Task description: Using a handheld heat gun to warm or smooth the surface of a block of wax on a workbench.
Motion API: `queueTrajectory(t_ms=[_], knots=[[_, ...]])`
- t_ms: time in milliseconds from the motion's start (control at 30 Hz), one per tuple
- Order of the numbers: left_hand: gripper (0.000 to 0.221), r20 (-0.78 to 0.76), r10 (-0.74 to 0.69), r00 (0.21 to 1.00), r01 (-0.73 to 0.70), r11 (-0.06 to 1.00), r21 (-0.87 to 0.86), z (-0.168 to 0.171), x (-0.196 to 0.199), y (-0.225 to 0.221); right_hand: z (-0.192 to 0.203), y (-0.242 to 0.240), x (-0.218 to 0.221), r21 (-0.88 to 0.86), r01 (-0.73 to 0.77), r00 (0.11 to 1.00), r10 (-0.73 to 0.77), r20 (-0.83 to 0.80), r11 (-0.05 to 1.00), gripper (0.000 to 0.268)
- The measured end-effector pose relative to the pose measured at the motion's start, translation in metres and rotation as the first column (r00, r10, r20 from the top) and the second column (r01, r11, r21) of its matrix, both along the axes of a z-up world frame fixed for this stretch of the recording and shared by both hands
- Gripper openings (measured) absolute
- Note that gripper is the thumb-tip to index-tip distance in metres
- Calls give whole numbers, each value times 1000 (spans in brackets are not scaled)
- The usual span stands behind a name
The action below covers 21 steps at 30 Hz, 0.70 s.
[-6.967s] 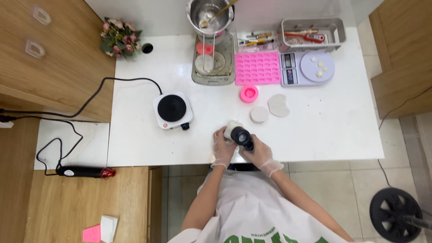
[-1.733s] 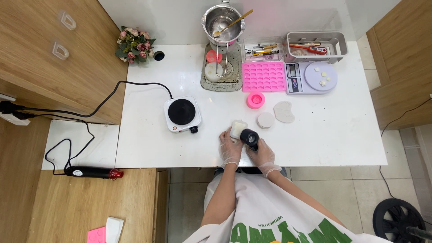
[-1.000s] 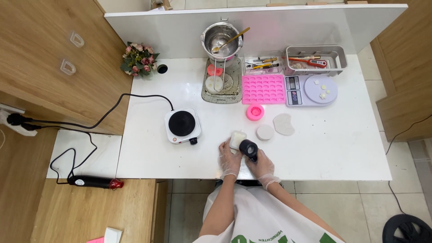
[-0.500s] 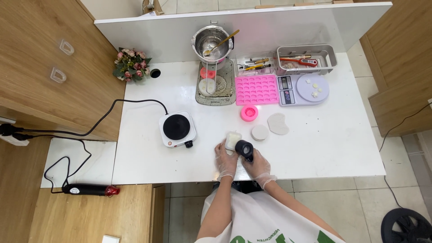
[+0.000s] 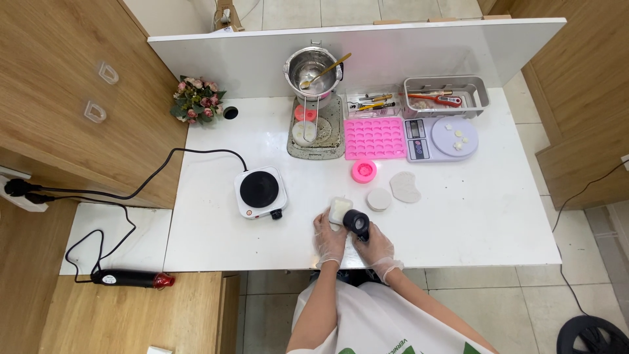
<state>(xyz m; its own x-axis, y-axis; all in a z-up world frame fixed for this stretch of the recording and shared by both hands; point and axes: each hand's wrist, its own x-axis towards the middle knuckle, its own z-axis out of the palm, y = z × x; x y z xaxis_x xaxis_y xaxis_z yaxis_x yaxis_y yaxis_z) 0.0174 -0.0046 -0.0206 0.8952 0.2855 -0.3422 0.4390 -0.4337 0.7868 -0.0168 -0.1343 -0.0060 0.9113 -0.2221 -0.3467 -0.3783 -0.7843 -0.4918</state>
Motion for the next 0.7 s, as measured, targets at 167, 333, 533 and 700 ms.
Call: queueTrajectory(t_ms=[167,333,533,700], knots=[[72,18,-7,1000,7,1000,-9,-2,0,1,-1,-2,-1,-9,-6,1000,6,-16,1000,39],[72,37,4,999,-3,1000,-22,0,-2,1,-6,-3,-2,-6,-9,1000,9,-22,1000,38],[71,57,14,998,-13,1000,-16,1,-1,1,-8,-4,-2,-31,-10,999,8,-39,999,40],[71,6,1,1000,0,1000,-24,11,-1,2,-10,-6,-1,-20,-33,998,32,-44,999,40]])
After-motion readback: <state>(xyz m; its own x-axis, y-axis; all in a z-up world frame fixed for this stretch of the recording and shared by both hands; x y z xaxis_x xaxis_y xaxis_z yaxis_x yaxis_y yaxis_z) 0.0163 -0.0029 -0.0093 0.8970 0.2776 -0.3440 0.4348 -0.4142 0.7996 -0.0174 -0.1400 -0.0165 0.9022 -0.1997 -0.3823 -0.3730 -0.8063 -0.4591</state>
